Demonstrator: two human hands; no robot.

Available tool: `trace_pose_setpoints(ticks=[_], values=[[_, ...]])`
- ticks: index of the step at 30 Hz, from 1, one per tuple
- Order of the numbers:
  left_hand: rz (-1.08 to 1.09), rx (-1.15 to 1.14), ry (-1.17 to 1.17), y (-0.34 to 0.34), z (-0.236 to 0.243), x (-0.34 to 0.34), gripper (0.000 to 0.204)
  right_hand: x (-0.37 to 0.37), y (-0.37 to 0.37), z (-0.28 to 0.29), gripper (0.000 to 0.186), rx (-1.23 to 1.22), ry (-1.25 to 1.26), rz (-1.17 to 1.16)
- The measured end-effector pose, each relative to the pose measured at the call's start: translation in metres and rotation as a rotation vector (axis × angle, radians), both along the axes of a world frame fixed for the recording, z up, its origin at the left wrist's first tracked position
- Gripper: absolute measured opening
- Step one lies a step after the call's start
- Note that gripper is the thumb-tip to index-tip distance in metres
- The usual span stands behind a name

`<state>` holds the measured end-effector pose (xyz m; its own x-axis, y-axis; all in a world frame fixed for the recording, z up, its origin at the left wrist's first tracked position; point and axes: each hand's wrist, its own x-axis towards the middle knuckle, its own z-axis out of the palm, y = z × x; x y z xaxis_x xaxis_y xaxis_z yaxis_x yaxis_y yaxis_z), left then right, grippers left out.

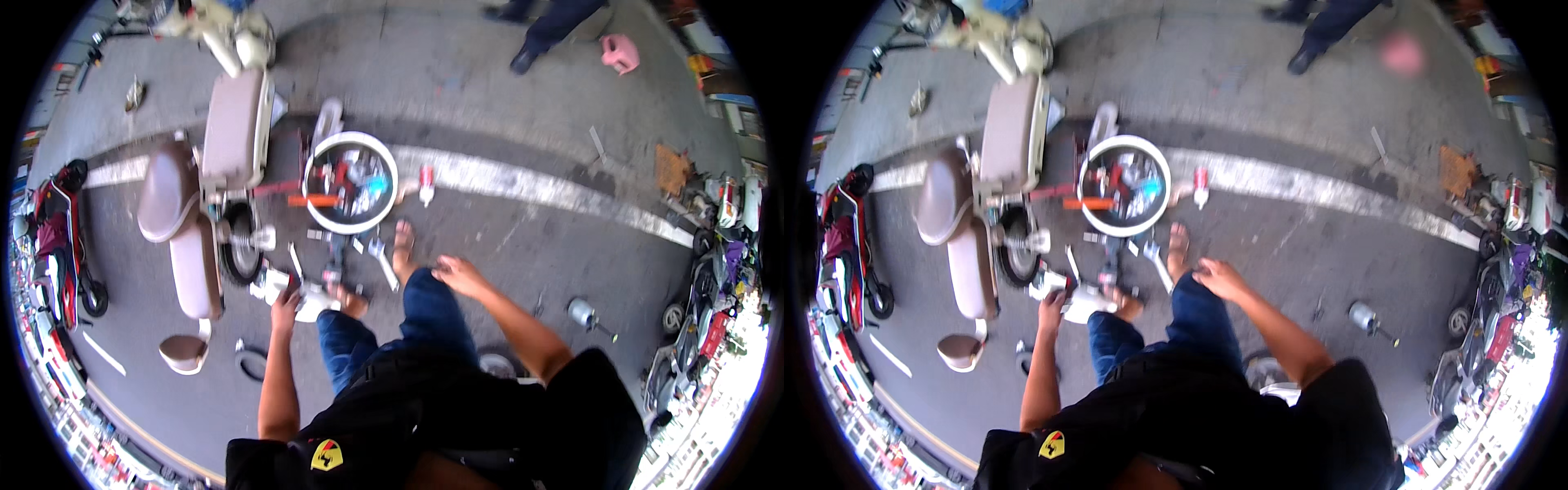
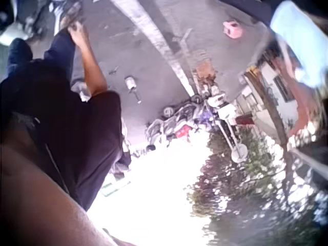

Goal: The person works on the rear wheel and brake assembly of a scooter, using pliers and a wrench to adjust components. They retrieve a zip tie from a shelf and apply it to the brake cable, then continue tightening and adjusting the rear suspension and brake linkage.

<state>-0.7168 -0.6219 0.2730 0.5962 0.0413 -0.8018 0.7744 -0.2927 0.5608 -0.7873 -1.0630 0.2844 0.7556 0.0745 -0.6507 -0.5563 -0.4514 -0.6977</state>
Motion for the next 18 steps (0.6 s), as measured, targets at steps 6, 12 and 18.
trace_pose_setpoints(ticks=[6,12,18], values=[[0.264,0.159,0.169,0.063,0.027,-0.017,0.035,0.038,-0.124,0.053,0.019,0.341,-0.021,-0.758],[0.104,0.052,0.185,-0.041,-0.014,0.110,0.024,-0.067,-0.246,-0.039,0.017,-0.186,0.052,-0.806],[0.083,-0.041,0.036,-0.138,-0.044,0.244,0.019,-0.048,-0.193,-0.054,0.017,0.223,0.438,-1.215]])
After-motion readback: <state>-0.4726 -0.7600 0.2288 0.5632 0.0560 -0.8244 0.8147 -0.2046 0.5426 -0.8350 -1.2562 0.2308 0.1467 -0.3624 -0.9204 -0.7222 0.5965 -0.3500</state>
